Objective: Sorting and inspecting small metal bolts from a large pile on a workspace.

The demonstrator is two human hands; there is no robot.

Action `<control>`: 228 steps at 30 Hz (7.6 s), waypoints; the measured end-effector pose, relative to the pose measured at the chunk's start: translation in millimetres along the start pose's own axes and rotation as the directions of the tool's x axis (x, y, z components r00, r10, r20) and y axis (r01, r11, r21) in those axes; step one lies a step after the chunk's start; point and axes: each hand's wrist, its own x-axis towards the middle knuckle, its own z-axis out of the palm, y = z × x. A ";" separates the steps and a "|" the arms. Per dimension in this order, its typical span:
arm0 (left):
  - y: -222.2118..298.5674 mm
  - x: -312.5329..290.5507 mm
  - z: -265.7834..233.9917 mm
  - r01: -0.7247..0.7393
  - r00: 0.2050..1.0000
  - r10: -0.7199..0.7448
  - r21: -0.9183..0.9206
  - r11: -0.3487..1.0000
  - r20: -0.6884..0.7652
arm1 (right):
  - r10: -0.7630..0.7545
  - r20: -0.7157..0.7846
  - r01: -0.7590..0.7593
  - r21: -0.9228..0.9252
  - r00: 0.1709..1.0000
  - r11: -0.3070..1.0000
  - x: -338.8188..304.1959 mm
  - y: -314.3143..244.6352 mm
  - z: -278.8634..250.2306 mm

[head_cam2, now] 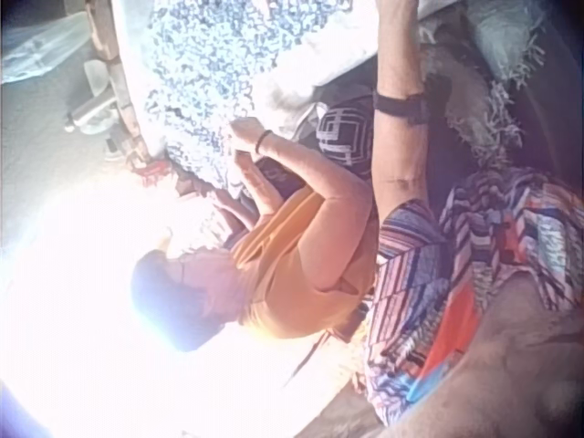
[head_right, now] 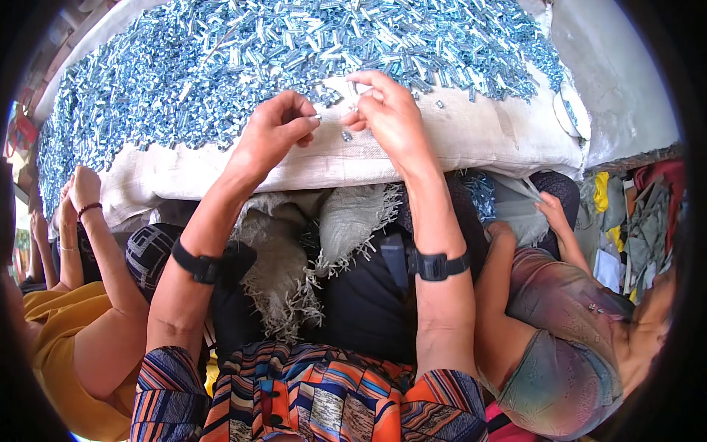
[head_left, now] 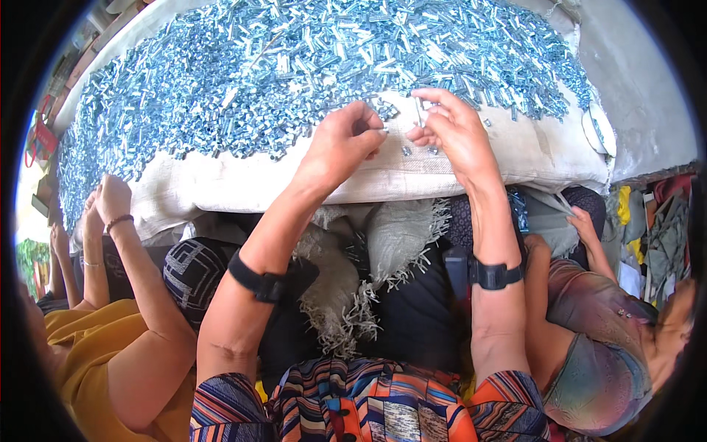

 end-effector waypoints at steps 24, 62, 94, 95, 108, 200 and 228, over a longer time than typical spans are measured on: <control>-0.3 -91.2 -4.8 0.033 0.999 -0.028 -0.591 0.806 0.018 | -0.025 0.034 -0.002 0.620 0.999 0.785 -85.9 16.2 70.2; 16.0 -74.7 -7.7 -0.063 0.997 0.033 0.441 0.895 0.074 | -0.523 -0.153 0.108 -0.894 0.838 0.434 26.1 30.9 -10.9; 5.9 -49.7 5.4 0.069 0.997 -0.054 -0.275 0.959 0.058 | 0.020 -0.208 0.084 0.477 0.978 0.875 -76.0 15.0 45.7; 8.7 -55.1 5.1 0.081 0.996 -0.066 -0.272 0.959 0.062 | 0.012 -0.196 0.088 0.492 0.980 0.866 -78.3 15.6 50.2; 7.4 -86.9 -8.2 0.075 0.997 -0.067 -0.298 0.952 0.036 | 0.054 -0.104 0.012 0.547 0.993 0.837 -95.2 12.4 75.1; -16.3 -3.8 -40.1 -0.011 0.938 0.300 0.848 0.529 -0.175 | -0.397 -0.359 -0.168 -0.882 0.845 0.440 37.2 35.7 -34.7; -6.5 -95.2 -12.3 0.118 0.993 -0.102 -0.577 0.808 0.060 | 0.050 -0.141 0.013 0.416 0.989 0.909 -86.3 16.8 80.6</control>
